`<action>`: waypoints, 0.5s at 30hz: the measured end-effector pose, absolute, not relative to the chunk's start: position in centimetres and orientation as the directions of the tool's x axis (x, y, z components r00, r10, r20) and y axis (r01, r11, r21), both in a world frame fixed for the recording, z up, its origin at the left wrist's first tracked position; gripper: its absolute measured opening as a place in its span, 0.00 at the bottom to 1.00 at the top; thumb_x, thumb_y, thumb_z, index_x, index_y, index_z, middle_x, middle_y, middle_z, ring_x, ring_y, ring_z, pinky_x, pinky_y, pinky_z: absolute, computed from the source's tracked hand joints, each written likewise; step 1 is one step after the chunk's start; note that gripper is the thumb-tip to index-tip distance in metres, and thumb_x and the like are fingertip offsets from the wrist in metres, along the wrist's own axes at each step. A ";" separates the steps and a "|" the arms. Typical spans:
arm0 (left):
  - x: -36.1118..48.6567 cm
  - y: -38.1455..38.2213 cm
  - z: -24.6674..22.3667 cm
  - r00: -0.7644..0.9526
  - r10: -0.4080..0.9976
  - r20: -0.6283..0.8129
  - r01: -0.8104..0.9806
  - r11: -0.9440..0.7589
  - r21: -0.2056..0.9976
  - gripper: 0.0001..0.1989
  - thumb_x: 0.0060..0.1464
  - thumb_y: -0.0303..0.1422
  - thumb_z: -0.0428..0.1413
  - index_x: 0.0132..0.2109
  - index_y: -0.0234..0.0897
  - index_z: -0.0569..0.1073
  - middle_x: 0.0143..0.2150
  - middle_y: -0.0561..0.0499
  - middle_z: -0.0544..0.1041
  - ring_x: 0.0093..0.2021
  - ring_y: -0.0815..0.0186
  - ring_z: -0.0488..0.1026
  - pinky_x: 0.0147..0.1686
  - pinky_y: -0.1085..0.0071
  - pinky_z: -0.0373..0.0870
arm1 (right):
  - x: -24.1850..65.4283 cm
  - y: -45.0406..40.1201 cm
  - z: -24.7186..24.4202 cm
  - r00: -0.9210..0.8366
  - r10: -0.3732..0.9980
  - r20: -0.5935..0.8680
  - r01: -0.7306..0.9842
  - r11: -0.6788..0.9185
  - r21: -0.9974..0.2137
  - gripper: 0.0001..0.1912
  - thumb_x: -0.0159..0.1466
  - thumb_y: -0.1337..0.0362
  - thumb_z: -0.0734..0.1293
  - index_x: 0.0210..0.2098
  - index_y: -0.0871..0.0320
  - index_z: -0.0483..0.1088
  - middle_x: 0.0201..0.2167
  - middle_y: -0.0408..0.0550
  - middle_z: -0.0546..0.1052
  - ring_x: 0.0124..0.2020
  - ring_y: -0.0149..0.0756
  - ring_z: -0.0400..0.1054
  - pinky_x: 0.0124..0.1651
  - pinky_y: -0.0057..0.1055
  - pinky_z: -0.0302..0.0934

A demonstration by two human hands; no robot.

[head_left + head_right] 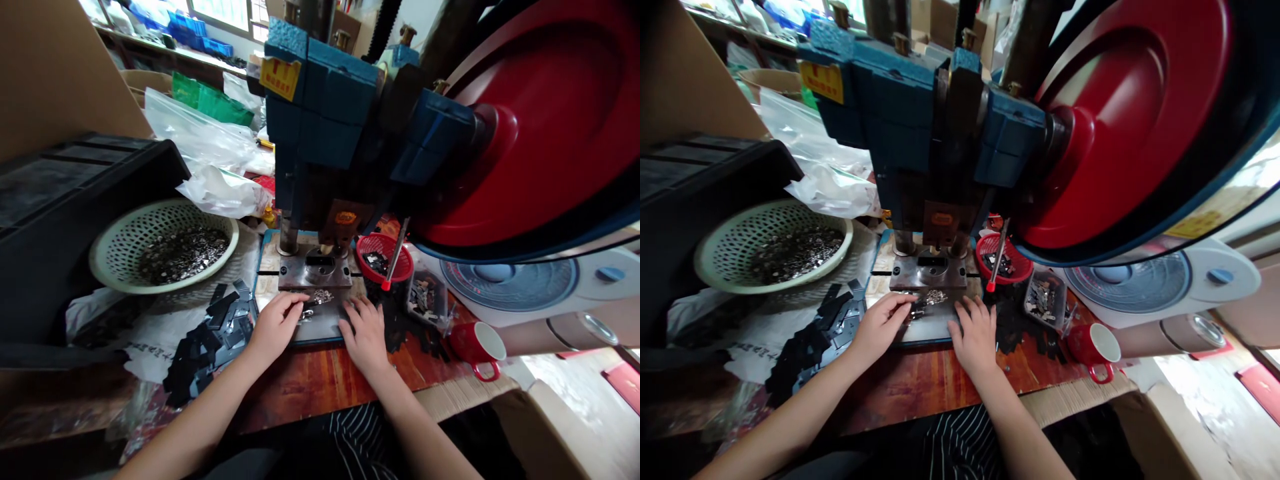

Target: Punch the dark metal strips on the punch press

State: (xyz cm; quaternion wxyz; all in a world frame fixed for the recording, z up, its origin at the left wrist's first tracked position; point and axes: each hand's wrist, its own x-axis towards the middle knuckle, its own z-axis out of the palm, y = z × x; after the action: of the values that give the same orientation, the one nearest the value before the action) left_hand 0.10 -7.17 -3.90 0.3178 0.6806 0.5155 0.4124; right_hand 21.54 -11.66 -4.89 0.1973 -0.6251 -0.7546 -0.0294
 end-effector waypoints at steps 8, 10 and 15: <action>0.1 -7.2 -3.7 0.128 0.964 0.234 0.437 -0.266 0.859 0.12 0.57 0.35 0.48 0.42 0.41 0.75 0.40 0.50 0.75 0.42 0.64 0.72 0.44 0.65 0.68 | 21.1 -10.3 -4.3 -0.194 0.927 0.323 0.957 0.251 -0.146 0.15 0.65 0.57 0.60 0.50 0.47 0.68 0.56 0.47 0.67 0.60 0.49 0.52 0.60 0.58 0.40; 0.1 -7.2 -3.8 0.130 0.963 0.236 0.438 -0.270 0.858 0.12 0.57 0.35 0.48 0.42 0.41 0.75 0.40 0.50 0.75 0.42 0.63 0.72 0.45 0.64 0.68 | 21.2 -10.5 -4.4 -0.194 0.927 0.321 0.953 0.256 -0.162 0.16 0.65 0.57 0.60 0.52 0.48 0.67 0.56 0.48 0.67 0.60 0.48 0.52 0.60 0.58 0.40; 0.1 -7.1 -3.8 0.138 0.964 0.228 0.442 -0.265 0.857 0.12 0.57 0.35 0.48 0.42 0.41 0.75 0.40 0.50 0.75 0.41 0.63 0.72 0.44 0.64 0.68 | 21.8 -10.5 -4.7 -0.151 0.937 0.314 0.958 0.217 -0.188 0.17 0.66 0.58 0.58 0.52 0.51 0.67 0.56 0.49 0.67 0.60 0.47 0.53 0.61 0.57 0.40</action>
State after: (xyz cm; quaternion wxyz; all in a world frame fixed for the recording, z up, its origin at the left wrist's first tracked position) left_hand 0.08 -7.12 -3.76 0.3199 0.6830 0.5147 0.4078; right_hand 21.80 -10.55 -4.65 0.1843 -0.6249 -0.7581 -0.0278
